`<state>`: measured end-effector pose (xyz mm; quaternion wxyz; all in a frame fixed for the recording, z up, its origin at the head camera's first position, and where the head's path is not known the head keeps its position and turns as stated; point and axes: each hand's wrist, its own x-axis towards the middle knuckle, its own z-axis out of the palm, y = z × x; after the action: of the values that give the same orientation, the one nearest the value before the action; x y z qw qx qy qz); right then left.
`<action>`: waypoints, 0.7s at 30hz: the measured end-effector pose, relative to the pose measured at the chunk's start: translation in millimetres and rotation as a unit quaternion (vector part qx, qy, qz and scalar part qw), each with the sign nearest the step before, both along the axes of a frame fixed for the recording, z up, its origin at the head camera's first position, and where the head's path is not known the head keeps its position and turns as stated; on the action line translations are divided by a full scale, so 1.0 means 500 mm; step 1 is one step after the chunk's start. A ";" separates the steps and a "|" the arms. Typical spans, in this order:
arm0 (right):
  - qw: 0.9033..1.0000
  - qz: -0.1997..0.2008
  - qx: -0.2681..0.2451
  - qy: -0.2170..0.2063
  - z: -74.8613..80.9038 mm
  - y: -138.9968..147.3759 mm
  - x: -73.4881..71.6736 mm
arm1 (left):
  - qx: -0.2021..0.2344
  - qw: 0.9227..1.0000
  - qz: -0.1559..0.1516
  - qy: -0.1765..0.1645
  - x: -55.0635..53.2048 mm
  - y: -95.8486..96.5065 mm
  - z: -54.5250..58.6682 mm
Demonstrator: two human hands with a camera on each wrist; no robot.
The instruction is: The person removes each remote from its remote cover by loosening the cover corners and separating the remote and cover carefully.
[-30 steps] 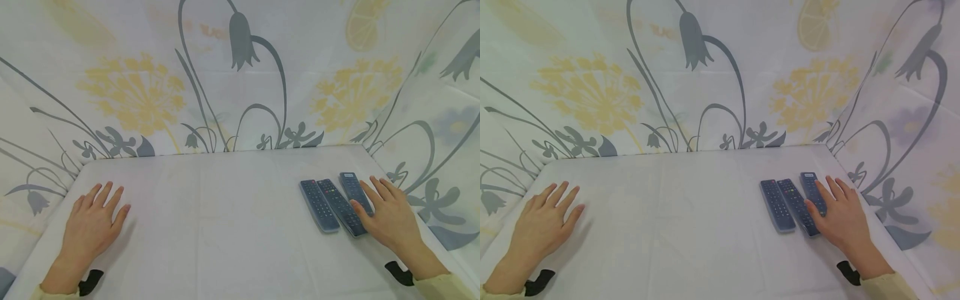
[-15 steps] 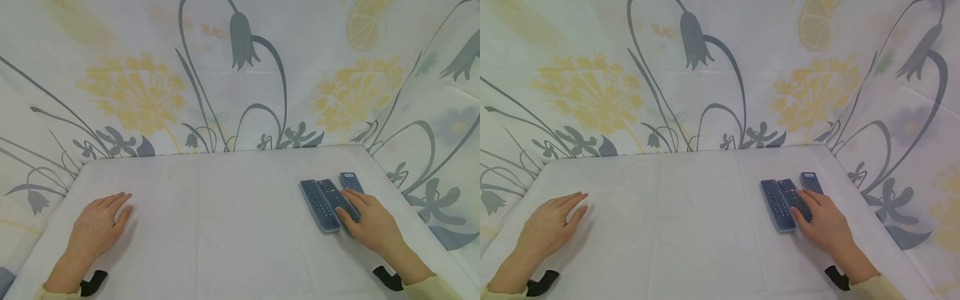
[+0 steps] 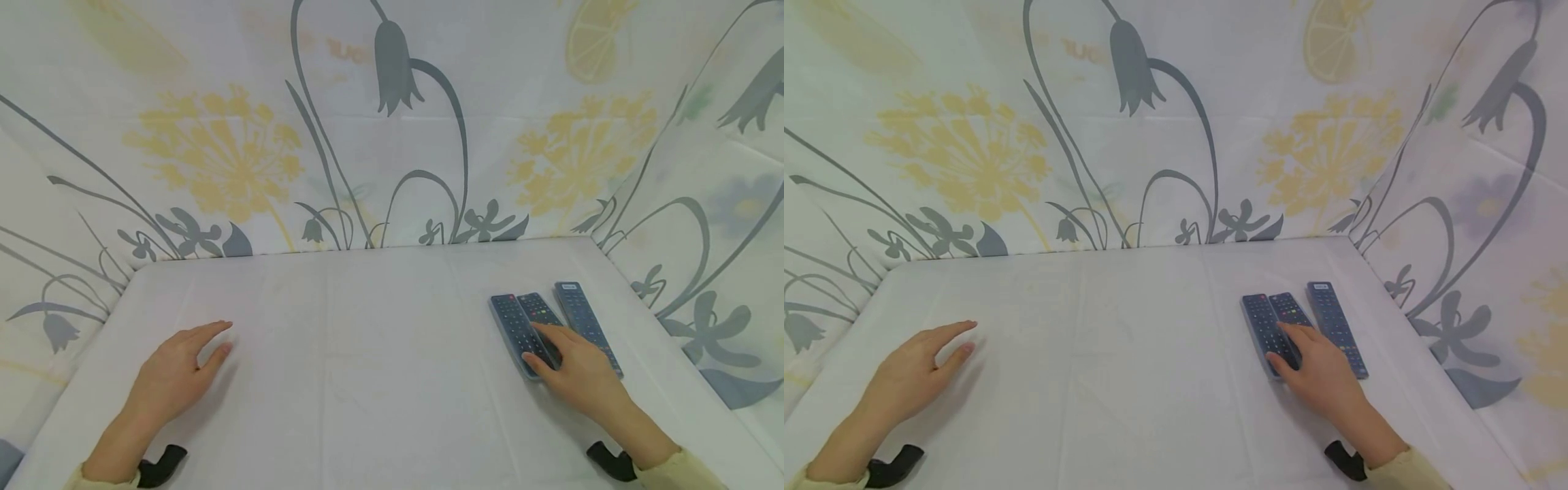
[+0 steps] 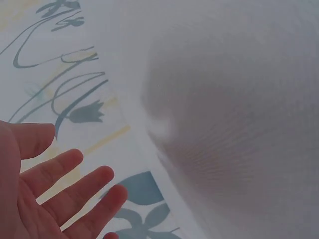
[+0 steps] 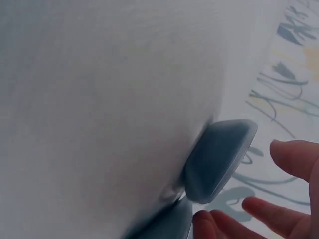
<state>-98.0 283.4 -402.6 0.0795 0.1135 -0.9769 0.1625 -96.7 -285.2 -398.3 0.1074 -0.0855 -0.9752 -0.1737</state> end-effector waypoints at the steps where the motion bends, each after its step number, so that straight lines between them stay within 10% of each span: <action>1: 1.000 -0.003 0.000 -0.008 0.000 -0.003 -0.001 | 0.006 1.000 -0.002 -0.010 0.001 0.003 0.001; 21: 0.998 -0.026 0.024 -0.043 -0.004 -0.030 -0.030 | 0.058 0.997 -0.044 -0.034 0.003 0.037 0.001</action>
<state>-113.0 268.2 -404.8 0.0385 0.0830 -0.9857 0.1415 -95.4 -266.6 -398.0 0.0715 -0.1160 -0.9619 -0.2370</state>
